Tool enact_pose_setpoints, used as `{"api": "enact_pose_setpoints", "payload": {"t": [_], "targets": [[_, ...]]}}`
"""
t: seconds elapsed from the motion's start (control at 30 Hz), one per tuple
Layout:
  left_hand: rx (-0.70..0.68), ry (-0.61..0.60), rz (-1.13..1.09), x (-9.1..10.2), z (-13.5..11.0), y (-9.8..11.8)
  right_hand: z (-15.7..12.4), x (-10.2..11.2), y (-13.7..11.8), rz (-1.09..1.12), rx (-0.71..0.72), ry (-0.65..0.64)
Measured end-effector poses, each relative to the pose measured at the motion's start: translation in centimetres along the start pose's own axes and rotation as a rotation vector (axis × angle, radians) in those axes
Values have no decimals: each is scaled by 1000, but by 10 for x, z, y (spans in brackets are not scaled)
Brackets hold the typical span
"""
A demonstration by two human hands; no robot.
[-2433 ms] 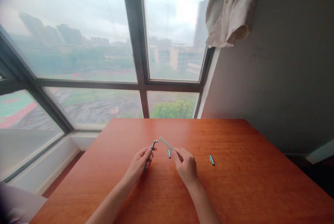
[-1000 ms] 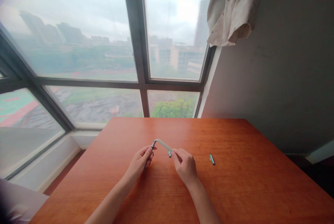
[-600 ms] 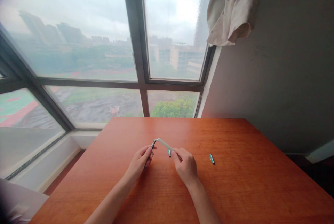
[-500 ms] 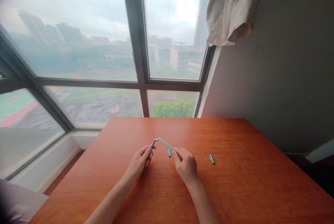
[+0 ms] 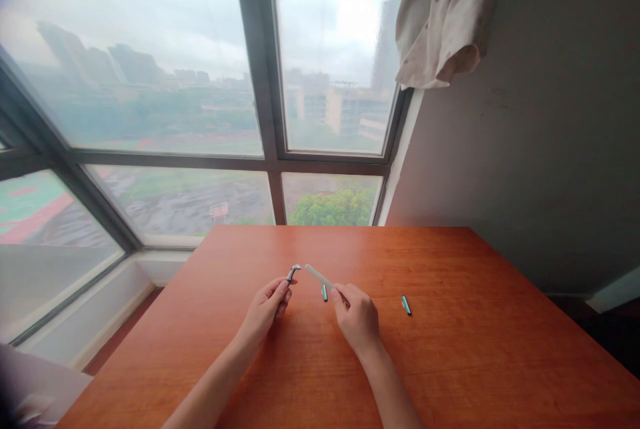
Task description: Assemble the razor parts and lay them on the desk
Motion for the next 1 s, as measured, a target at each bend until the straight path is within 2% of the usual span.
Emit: {"api": "enact_pose_setpoints", "payload": {"t": [0.23,0.43,0.57,0.67,0.83,1.0], "targets": [[-53,48,99,1,0,3,1,0,-5,95,19,-30],[-116,65,165,1,-1,8,1,1,-5,120,-9,10],[-134,84,214,0,-2,11,2,2,-10,183,11,-27],[-139,90,233,0,-4,13,2,0,-9,160,16,-50],[-148,86,253,0,-7,17,2,0,-3,68,12,-10],[-153,88,282,1,-6,17,2,3,-9,116,25,8]]}}
Point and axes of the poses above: each hand's wrist, its own z-axis towards the middle knuckle, its own x-axis out of the back of the hand, y = z × x, the point moved 1 cm from there along z, towards the middle knuckle, and after that the axes turned 7 degrees about z, right-handed, at the moved point
